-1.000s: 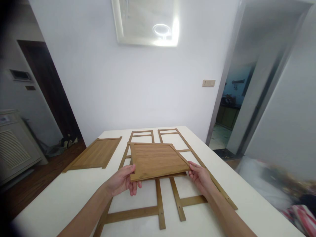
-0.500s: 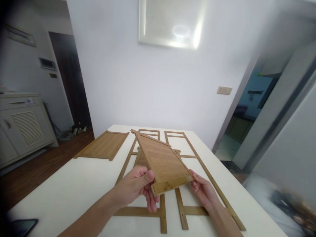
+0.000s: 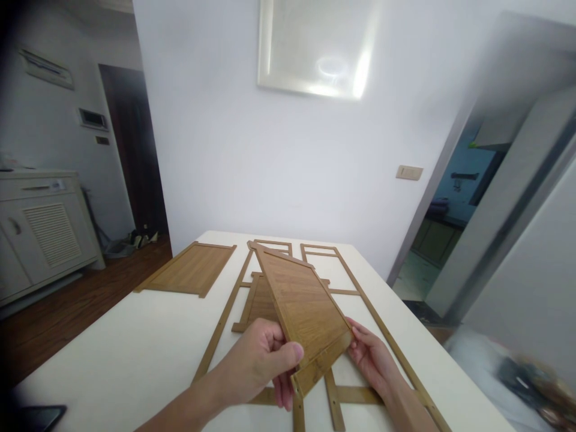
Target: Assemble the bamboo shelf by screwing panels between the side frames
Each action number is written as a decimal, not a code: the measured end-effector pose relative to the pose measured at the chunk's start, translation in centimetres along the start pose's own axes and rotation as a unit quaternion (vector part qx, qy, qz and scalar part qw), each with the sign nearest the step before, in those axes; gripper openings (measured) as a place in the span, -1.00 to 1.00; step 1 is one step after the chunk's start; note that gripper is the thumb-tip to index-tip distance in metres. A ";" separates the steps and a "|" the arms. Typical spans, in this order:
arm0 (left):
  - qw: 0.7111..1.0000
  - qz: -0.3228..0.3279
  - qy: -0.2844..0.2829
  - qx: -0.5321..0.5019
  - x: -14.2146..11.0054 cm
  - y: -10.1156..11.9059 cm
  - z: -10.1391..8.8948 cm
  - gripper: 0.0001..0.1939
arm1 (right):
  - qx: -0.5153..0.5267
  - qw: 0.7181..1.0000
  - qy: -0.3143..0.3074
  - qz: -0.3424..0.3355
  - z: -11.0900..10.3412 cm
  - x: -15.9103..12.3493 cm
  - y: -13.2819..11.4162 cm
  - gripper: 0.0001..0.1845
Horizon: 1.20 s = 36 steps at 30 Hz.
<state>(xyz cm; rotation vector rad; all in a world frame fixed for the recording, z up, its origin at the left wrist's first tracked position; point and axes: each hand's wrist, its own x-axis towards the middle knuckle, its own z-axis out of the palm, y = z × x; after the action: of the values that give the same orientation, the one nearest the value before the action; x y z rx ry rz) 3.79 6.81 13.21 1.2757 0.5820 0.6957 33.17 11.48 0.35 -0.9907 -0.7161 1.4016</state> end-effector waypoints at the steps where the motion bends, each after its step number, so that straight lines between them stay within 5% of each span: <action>1: 1.000 0.002 0.020 0.012 0.0 0.0 0.1 -0.61 | 0.005 1.000 0.005 -0.001 0.2 -0.1 0.0 -0.66; 5: 0.996 -0.003 0.070 0.061 -0.2 0.1 0.5 -0.72 | -0.005 1.000 0.017 -0.008 0.7 -0.2 -0.1 -0.61; 17: 0.976 0.021 0.031 0.213 -0.7 -1.1 1.1 -0.81 | -0.007 1.000 0.021 -0.009 1.3 -0.8 -0.1 -0.50; 24: 0.963 0.026 0.006 0.267 -1.4 0.4 0.6 -0.82 | 0.003 0.999 0.041 -0.032 0.8 -0.4 -0.3 -0.44; 30: 0.942 0.069 0.039 0.326 -0.2 0.7 -4.6 -0.83 | -0.003 0.989 0.090 -0.117 0.4 -0.3 -1.7 -0.41; 36: 0.948 0.069 0.179 0.253 3.1 -2.8 -11.2 -0.69 | -0.059 0.971 0.111 -0.201 2.4 -1.4 -2.4 -0.34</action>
<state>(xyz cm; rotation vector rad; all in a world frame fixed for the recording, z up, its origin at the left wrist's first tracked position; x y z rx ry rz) -1.98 15.99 8.21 1.6907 1.0233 0.9415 32.04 10.70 3.75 -1.0084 -0.7874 0.8894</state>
